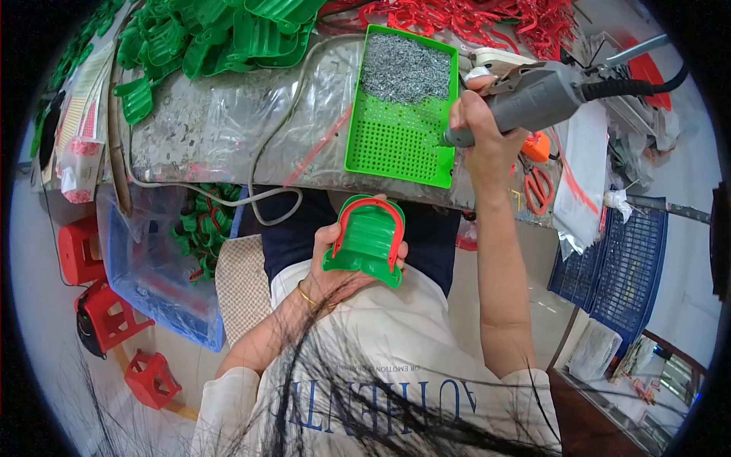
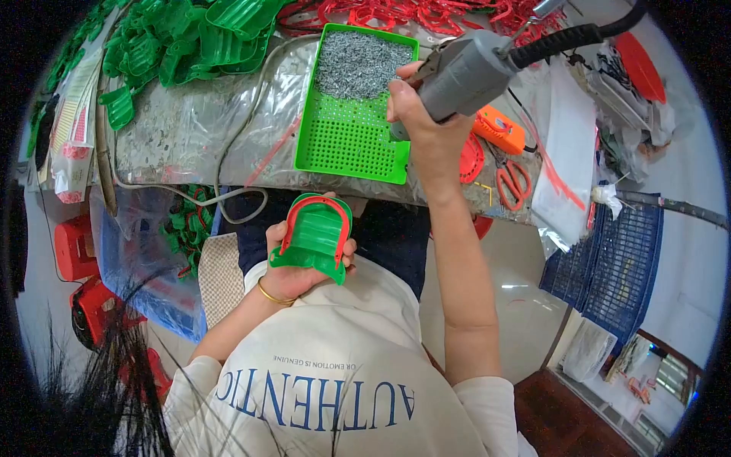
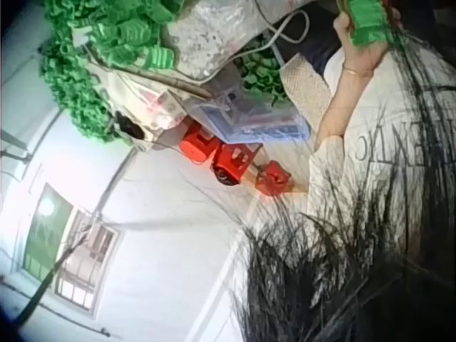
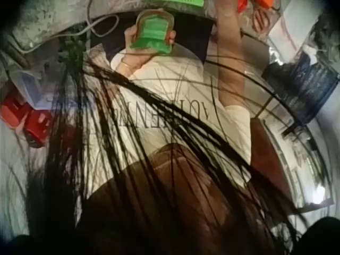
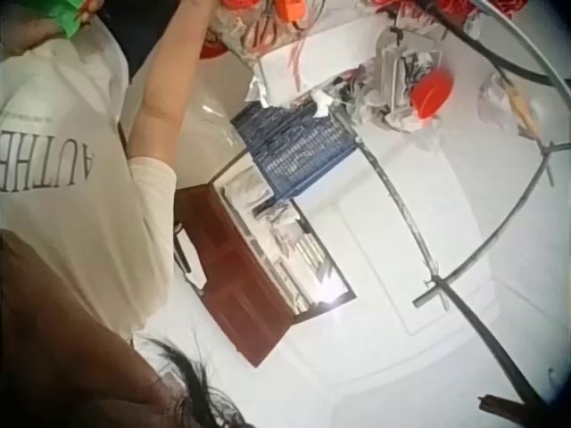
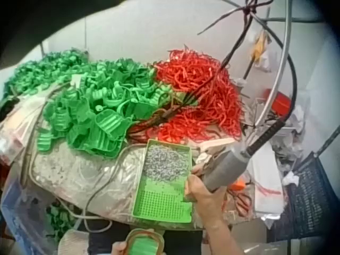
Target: Assembling small plastic components using an electric screwdriver in a factory setting.
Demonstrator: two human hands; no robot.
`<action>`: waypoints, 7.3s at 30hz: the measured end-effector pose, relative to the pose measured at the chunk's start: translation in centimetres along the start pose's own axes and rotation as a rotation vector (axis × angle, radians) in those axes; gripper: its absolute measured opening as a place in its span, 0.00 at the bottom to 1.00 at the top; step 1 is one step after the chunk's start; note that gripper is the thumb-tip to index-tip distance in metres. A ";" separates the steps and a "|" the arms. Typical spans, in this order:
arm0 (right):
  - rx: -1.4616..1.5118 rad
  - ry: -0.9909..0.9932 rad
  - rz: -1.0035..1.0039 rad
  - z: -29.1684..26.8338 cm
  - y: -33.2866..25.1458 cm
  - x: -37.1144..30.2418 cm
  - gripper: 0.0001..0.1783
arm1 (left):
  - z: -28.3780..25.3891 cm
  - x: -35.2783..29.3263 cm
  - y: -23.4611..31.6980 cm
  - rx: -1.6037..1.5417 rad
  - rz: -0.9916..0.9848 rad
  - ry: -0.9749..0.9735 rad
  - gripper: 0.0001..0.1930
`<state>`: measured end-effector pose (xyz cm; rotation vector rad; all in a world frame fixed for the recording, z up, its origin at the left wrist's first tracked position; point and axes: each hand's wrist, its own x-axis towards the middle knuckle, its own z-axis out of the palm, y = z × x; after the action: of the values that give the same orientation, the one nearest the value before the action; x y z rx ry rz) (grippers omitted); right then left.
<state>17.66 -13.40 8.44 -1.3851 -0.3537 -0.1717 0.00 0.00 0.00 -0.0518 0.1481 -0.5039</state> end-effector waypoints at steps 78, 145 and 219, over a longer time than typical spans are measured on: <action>0.357 -0.278 0.004 2.1 -4.8 -2.2 0.11 | 0.2 -1.3 -0.3 0.112 0.031 0.107 0.36; 0.194 -0.308 0.162 3.3 -4.3 -9.5 0.10 | -0.5 -0.7 0.0 0.083 0.186 0.107 0.32; 0.482 -0.219 0.208 8.7 -2.9 -8.8 0.07 | -0.3 -0.6 0.6 -0.003 0.117 0.101 0.30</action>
<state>7.25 -6.17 9.41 -0.9546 -0.3987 0.2275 -0.30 0.81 -0.25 -0.0211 0.2489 -0.3899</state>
